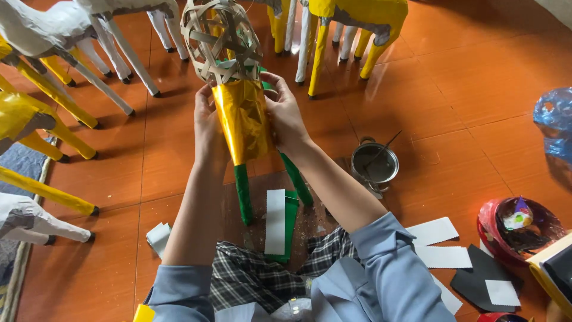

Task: Decorate a woven animal sculpture by applying colored paper strips and foil

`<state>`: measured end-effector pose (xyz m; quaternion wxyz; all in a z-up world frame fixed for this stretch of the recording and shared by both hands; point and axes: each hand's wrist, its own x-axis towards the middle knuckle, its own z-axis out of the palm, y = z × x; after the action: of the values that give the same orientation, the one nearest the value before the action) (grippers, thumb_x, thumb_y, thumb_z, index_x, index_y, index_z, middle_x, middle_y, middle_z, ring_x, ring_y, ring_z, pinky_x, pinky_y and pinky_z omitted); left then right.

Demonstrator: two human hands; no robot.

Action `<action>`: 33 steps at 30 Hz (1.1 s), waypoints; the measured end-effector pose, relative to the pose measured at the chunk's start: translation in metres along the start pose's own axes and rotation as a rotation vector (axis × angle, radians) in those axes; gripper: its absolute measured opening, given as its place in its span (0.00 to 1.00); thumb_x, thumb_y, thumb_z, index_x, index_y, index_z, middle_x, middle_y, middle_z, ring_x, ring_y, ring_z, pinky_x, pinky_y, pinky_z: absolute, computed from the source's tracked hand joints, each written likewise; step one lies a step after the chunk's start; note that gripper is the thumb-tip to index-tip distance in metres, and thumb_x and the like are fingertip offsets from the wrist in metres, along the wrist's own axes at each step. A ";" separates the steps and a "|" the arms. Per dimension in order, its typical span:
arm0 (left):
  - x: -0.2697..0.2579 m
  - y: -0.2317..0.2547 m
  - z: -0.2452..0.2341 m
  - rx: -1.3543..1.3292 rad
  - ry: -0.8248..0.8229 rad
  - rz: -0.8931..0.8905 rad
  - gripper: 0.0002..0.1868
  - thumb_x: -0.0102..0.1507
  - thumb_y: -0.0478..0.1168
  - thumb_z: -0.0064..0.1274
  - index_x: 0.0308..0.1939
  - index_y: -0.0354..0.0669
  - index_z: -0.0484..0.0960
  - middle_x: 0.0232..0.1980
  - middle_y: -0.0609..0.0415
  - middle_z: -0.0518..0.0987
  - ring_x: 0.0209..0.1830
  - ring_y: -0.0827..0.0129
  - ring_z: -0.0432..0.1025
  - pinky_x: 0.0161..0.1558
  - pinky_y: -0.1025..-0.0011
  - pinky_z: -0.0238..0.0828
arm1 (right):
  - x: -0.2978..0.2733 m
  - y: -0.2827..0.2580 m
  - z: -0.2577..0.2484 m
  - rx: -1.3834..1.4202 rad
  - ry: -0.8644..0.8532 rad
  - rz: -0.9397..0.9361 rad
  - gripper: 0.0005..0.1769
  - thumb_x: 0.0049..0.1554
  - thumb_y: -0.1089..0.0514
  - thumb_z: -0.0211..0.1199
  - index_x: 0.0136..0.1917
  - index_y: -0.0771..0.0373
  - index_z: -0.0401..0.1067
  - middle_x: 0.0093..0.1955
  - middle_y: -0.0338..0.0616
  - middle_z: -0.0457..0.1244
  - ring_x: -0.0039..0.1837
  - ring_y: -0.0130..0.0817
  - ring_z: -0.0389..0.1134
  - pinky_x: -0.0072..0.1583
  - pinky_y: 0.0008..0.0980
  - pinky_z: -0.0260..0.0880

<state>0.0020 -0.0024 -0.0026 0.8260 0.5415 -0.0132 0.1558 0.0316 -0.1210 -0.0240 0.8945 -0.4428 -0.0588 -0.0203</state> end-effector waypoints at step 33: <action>-0.048 0.078 0.031 0.734 0.035 -0.198 0.51 0.56 0.66 0.36 0.76 0.52 0.37 0.50 0.55 0.78 0.51 0.69 0.73 0.51 0.70 0.65 | -0.025 -0.041 0.012 -0.126 -0.265 0.093 0.44 0.54 0.41 0.56 0.77 0.48 0.41 0.75 0.48 0.54 0.69 0.36 0.62 0.61 0.34 0.71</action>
<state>-0.0603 -0.0134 0.0710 0.5881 0.7974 0.1099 0.0787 0.0019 -0.1366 0.0126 0.8493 -0.4990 -0.1542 0.0763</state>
